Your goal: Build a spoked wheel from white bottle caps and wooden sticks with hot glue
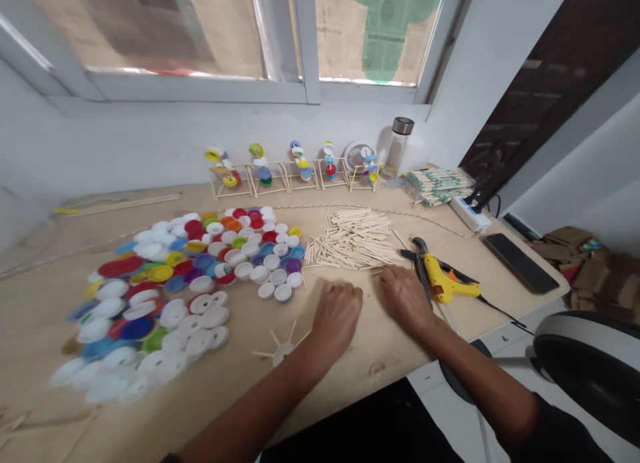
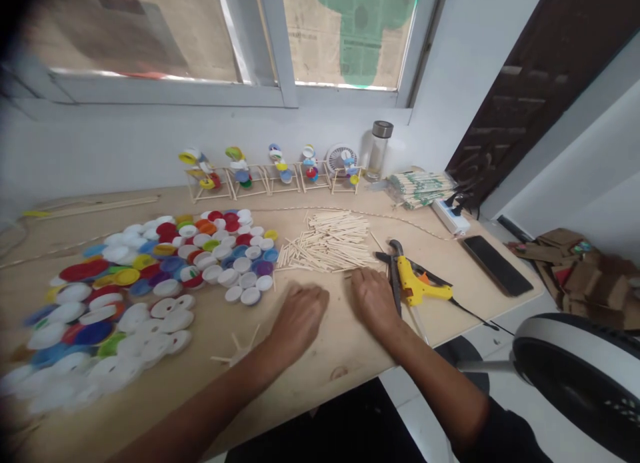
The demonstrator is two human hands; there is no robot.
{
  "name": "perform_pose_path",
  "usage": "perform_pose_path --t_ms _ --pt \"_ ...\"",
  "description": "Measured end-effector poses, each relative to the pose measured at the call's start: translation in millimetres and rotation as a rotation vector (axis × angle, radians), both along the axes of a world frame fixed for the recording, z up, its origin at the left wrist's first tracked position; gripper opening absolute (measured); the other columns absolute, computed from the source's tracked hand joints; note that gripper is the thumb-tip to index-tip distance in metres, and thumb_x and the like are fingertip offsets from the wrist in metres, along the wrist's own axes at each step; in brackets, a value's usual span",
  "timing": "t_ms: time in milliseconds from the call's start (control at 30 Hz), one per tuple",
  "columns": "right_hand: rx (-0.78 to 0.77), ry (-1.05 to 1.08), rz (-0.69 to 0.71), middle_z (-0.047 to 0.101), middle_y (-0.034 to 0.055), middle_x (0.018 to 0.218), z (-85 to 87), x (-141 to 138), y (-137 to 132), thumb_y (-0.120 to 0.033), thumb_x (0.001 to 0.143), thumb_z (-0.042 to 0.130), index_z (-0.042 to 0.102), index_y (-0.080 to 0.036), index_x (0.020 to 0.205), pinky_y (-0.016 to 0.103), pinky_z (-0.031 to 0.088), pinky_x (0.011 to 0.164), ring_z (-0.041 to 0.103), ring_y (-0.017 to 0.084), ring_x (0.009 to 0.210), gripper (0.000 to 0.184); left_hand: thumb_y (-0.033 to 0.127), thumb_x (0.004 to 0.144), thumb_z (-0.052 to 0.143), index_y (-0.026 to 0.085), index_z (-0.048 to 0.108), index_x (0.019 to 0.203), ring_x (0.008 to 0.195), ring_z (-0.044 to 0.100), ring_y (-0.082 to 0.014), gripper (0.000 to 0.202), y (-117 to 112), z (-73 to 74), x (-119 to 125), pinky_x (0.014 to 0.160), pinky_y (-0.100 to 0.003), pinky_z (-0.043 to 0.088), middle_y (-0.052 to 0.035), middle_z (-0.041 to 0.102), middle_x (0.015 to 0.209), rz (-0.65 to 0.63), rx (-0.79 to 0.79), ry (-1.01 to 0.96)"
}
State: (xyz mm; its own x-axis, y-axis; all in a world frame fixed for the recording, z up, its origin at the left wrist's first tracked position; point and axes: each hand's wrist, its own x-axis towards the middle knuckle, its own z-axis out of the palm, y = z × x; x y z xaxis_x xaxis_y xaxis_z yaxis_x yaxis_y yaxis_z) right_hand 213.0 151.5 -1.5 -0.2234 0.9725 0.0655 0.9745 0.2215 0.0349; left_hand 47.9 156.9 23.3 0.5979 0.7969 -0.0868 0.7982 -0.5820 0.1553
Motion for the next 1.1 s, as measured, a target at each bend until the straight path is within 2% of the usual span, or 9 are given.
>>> perform_pose_path --t_ms 100,300,433,533,667,767,900,967,1100 --pt "-0.004 -0.004 -0.008 0.063 0.0109 0.091 4.2 -2 4 -0.006 0.089 0.045 0.057 -0.014 0.088 0.033 0.032 0.077 0.055 0.024 0.087 0.015 0.002 0.084 0.035 0.01 0.061 0.089 0.086 0.06 -0.0257 0.028 13 -1.8 -6 0.079 -0.043 0.039 -0.0157 0.066 0.087 0.054 0.022 0.016" --pt "-0.065 0.021 0.051 0.063 0.0071 0.085 4.4 -8 -5 -0.008 0.088 0.049 0.057 -0.017 0.082 0.034 0.033 0.076 0.055 0.023 0.085 0.014 0.001 0.082 0.04 0.015 0.06 0.089 0.086 0.059 -0.022 0.025 -16 -3.1 -3 0.081 -0.037 0.039 -0.0087 0.066 0.088 -0.068 -0.026 -0.024" --pt "-0.067 0.043 0.015 0.064 0.0112 0.091 5.9 -17 8 -0.006 0.088 0.046 0.058 -0.013 0.088 0.035 0.034 0.077 0.056 0.025 0.087 0.014 0.002 0.083 0.037 0.011 0.06 0.089 0.088 0.059 -0.027 0.026 -2 -1.4 1 0.081 -0.042 0.038 -0.0139 0.065 0.089 -0.007 -0.016 -0.011" --pt "-0.089 0.067 0.065 0.065 0.0086 0.09 9.3 -26 -5 -0.006 0.087 0.048 0.058 -0.015 0.086 0.034 0.035 0.078 0.056 0.023 0.086 0.014 0.004 0.085 0.036 0.01 0.06 0.091 0.089 0.059 -0.0276 0.026 3 -1.7 -1 0.082 -0.043 0.038 -0.015 0.065 0.09 0.03 -0.015 -0.015" --pt "-0.122 0.097 0.12 0.065 0.0047 0.085 7.7 -29 -22 -0.008 0.086 0.053 0.06 -0.018 0.083 0.031 0.035 0.079 0.057 0.021 0.084 0.012 0.003 0.08 0.044 0.014 0.061 0.09 0.087 0.059 -0.0229 0.022 -10 -6.4 -8 0.082 -0.037 0.038 -0.0081 0.066 0.089 -0.037 -0.041 -0.036" --pt "-0.108 0.103 0.068 0.066 0.0086 0.088 3.3 -23 -2 -0.008 0.087 0.049 0.061 -0.015 0.085 0.032 0.035 0.077 0.057 0.022 0.086 0.015 0.003 0.082 0.042 0.014 0.061 0.086 0.088 0.059 -0.0243 0.022 -4 -9.3 -8 0.081 -0.039 0.037 -0.0101 0.066 0.088 -0.032 -0.021 -0.028" --pt "-0.085 0.121 0.019 0.067 0.0098 0.094 3.7 -18 36 -0.01 0.089 0.048 0.063 -0.015 0.092 0.031 0.035 0.08 0.057 0.021 0.091 0.016 0.006 0.085 0.041 0.015 0.062 0.086 0.089 0.059 -0.0238 0.023 24 -7.3 -6 0.079 -0.038 0.037 -0.0105 0.065 0.09 -0.003 0.019 -0.027" --pt "-0.076 0.127 0.013 0.067 0.009 0.094 7.2 -16 42 -0.012 0.089 0.048 0.064 -0.016 0.092 0.031 0.034 0.081 0.057 0.021 0.092 0.017 0.007 0.086 0.04 0.016 0.062 0.086 0.091 0.058 -0.0233 0.024 33 -5.2 -8 0.081 -0.038 0.036 -0.01 0.065 0.092 0.001 0.04 -0.029" --pt "-0.073 0.132 0.027 0.068 0.0086 0.094 15.6 -11 34 -0.012 0.091 0.047 0.065 -0.017 0.091 0.032 0.033 0.085 0.056 0.022 0.096 0.018 0.007 0.086 0.039 0.016 0.062 0.09 0.099 0.056 -0.0254 0.026 36 -3.3 -15 0.083 -0.04 0.035 -0.01 0.064 0.098 -0.001 0.075 -0.024"
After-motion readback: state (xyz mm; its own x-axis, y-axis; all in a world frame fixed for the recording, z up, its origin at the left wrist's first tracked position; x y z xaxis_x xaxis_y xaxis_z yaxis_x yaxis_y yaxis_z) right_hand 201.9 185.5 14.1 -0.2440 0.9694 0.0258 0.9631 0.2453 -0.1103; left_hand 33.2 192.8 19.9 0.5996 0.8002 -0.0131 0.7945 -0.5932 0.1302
